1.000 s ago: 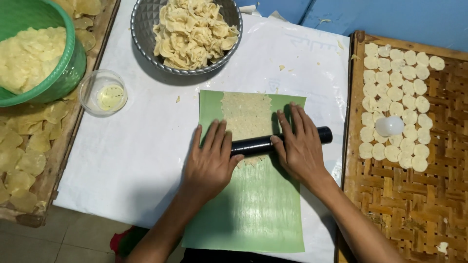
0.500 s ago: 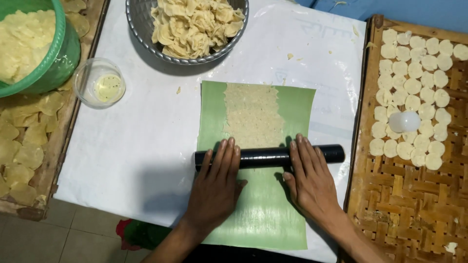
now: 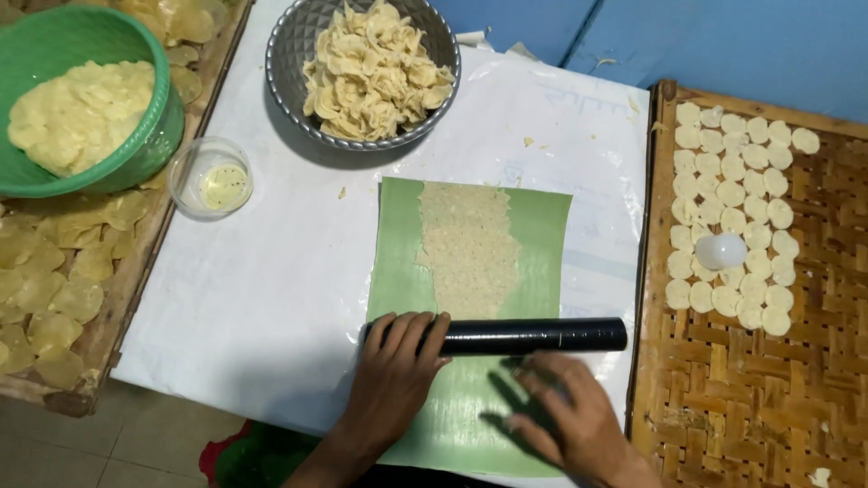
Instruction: Rolling out small pieces of dough on a leaf using a rolling pin to create thin snack chips.
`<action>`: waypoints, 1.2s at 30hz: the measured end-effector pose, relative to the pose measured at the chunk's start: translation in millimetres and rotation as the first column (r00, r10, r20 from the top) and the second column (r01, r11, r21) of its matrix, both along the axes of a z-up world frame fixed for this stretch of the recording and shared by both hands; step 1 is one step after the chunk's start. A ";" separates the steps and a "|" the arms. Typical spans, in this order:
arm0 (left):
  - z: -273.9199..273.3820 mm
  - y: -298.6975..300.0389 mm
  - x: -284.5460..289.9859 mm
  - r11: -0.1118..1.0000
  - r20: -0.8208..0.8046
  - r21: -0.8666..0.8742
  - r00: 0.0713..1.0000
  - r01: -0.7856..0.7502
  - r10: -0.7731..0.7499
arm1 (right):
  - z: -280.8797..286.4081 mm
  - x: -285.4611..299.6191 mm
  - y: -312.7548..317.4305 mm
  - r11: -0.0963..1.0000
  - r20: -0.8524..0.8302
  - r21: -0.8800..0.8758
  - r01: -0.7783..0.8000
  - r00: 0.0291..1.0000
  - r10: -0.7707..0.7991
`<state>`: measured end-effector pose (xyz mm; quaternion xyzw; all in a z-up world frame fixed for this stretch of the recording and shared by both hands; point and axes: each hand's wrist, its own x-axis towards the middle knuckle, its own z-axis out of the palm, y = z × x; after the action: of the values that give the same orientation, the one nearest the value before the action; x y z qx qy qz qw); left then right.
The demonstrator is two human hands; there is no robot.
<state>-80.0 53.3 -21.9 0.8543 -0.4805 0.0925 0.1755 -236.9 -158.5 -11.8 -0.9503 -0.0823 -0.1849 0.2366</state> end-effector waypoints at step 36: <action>-13.0 -49.6 124.1 0.955 0.011 -0.295 1.000 0.031 -0.029 | 51.4 361.7 -63.6 0.952 -0.236 -0.133 0.275 0.924 -0.300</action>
<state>44.1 3.7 -34.9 0.8108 -0.4747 0.1635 0.3010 124.8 -222.1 39.6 -0.9782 0.0802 -0.0905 0.1690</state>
